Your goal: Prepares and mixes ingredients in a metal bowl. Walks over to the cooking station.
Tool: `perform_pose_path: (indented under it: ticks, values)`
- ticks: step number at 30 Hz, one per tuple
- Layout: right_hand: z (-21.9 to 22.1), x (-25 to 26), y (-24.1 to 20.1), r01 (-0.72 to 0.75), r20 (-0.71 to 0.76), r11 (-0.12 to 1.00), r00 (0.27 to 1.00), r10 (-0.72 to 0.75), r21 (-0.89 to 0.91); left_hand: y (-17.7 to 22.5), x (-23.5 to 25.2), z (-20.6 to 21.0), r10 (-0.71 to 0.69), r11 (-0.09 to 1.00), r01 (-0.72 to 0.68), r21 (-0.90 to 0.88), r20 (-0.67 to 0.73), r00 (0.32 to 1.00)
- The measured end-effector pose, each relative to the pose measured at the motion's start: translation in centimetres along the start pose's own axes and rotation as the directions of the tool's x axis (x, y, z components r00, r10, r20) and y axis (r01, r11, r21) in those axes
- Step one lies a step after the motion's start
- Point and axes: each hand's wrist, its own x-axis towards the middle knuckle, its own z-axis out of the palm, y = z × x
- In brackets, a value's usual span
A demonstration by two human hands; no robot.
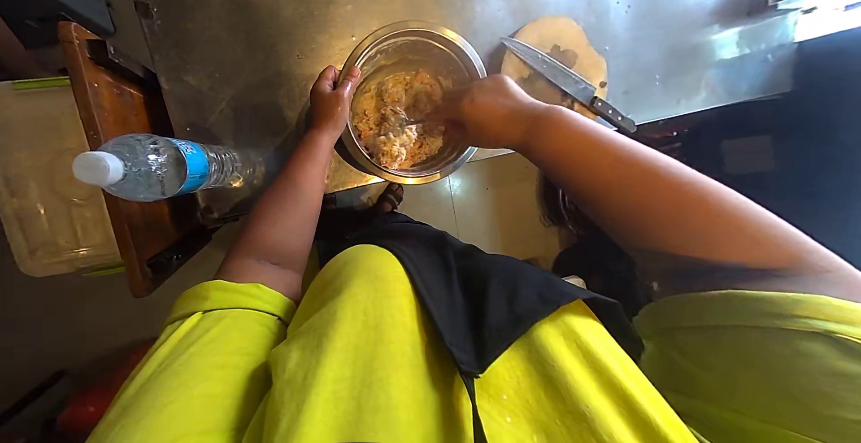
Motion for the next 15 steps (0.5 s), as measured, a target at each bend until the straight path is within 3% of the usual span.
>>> perform_pose_path:
  ticks: [6, 11, 15]
  values:
    - [0.8, -3.6, 2.5, -0.012, -0.163, 1.000, 0.986, 0.015, 0.022, 0.2, -0.2, 0.0, 0.010, 0.998, -0.010, 0.058, 0.000, 1.000]
    - [-1.2, -3.7, 1.7, -0.253, -0.122, 0.967, 0.961, 0.249, -0.015, 0.1, -0.4, 0.2, 0.022, 0.998, -0.021, 0.063, -0.027, 0.999]
    - [-1.7, -2.3, 1.3, -0.494, 0.010, 0.866, 0.868, 0.497, -0.079, 0.3, -0.6, 0.2, 0.008, 0.998, -0.007, 0.058, -0.026, 1.000]
